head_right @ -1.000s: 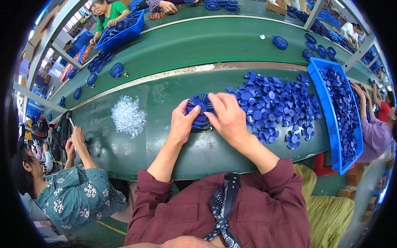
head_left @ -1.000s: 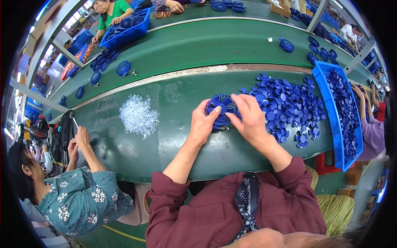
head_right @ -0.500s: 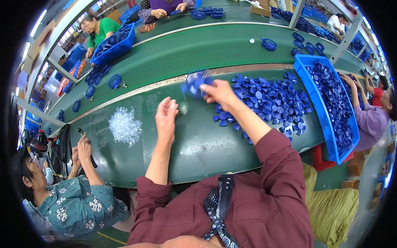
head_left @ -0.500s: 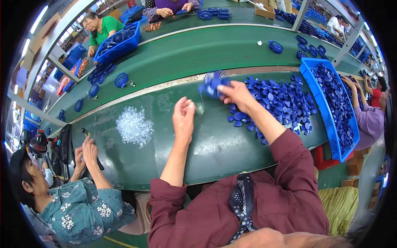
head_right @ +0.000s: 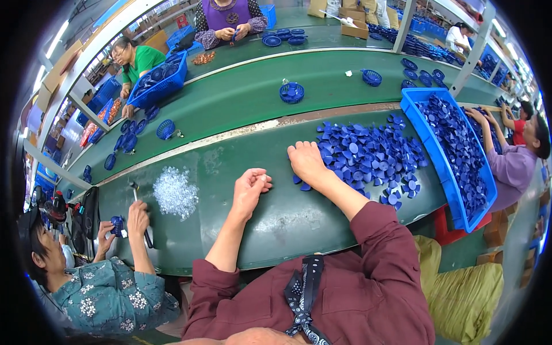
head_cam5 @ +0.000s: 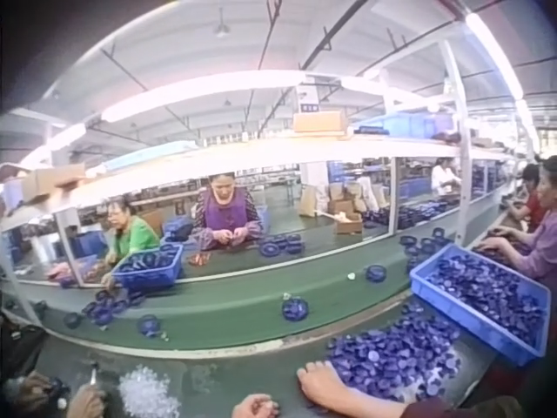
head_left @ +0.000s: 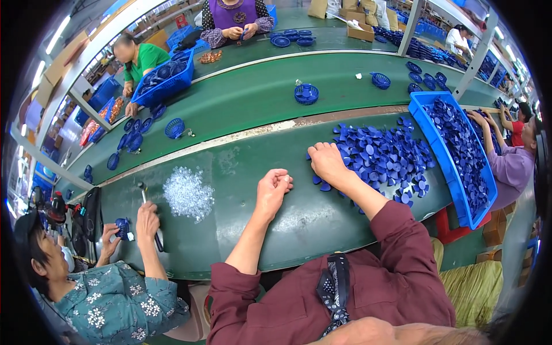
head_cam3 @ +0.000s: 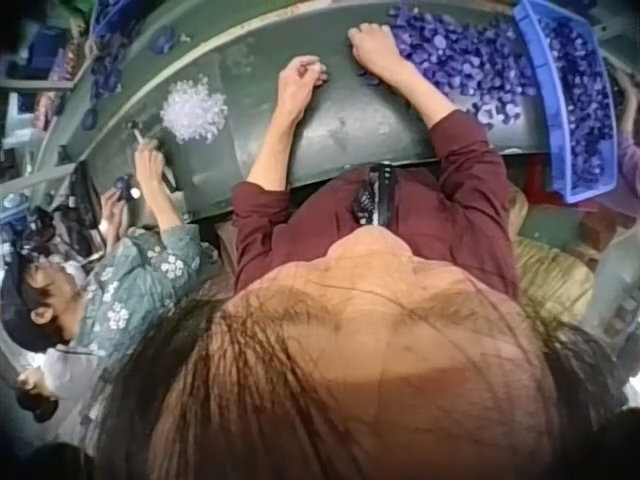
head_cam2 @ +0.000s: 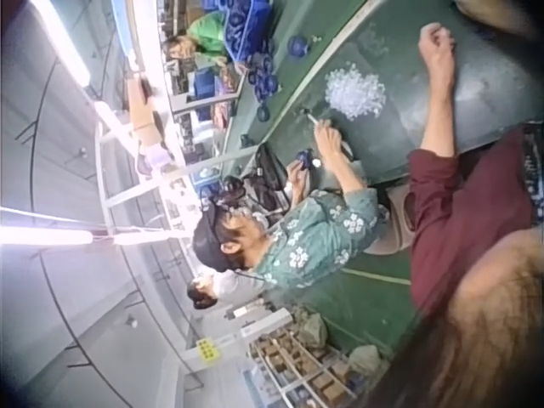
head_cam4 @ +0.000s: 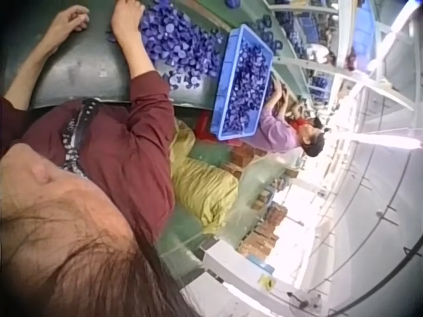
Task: The person assembles blue petal-shaped plastic pieces onto circular blue bases by hand, attaching the petals to the bases at an industrial assembly line.
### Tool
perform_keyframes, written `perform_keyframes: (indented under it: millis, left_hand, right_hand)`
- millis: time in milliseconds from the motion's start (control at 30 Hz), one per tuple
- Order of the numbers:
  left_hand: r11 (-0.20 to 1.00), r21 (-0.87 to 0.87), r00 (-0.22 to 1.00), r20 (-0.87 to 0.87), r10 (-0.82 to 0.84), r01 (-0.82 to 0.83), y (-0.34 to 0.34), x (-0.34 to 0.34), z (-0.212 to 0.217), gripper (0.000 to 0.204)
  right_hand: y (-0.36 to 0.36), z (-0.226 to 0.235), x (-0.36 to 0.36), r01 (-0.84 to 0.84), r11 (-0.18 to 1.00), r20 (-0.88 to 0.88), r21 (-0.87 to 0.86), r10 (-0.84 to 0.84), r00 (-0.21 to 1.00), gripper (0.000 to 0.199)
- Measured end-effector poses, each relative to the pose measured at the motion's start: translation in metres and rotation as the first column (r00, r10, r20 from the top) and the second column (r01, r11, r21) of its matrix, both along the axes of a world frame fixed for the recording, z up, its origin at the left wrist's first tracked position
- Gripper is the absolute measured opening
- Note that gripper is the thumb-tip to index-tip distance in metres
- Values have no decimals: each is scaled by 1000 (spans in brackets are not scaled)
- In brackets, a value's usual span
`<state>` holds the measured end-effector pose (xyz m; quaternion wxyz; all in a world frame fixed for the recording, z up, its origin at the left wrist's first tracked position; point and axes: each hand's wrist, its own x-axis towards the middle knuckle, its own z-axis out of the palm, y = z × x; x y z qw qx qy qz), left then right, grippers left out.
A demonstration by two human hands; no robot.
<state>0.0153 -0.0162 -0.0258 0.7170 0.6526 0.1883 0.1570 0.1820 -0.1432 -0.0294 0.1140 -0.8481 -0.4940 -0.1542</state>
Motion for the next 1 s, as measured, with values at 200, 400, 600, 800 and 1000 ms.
perform_keyframes:
  millis: [200, 400, 600, 800, 1000]
  left_hand:
    - [1000, 0, 1000, -23, 10, -10, -1, -3, -6, 30]
    - [968, -249, 994, 100, 36, -10, -8, 1, 14, 43]
    - [973, -222, 996, 58, 69, -55, 4, -2, 4, 17]
    - [987, -158, 997, 62, 50, -40, -1, -1, 8, 20]
    - [992, -115, 997, 55, 63, -56, -4, -3, 3, 17]
  right_hand:
    - [1, 13, 0, -130, 939, -239, 318, 212, 948, 17]
    - [2, 41, -34, 209, 837, -862, 506, 499, 90, 20]
    - [-5, 35, -45, 135, 822, -606, 553, 285, 743, 20]
    - [-8, 36, -76, -104, 945, -426, 311, 237, 873, 39]
    - [-3, 21, -86, -115, 899, -265, 424, 244, 933, 52]
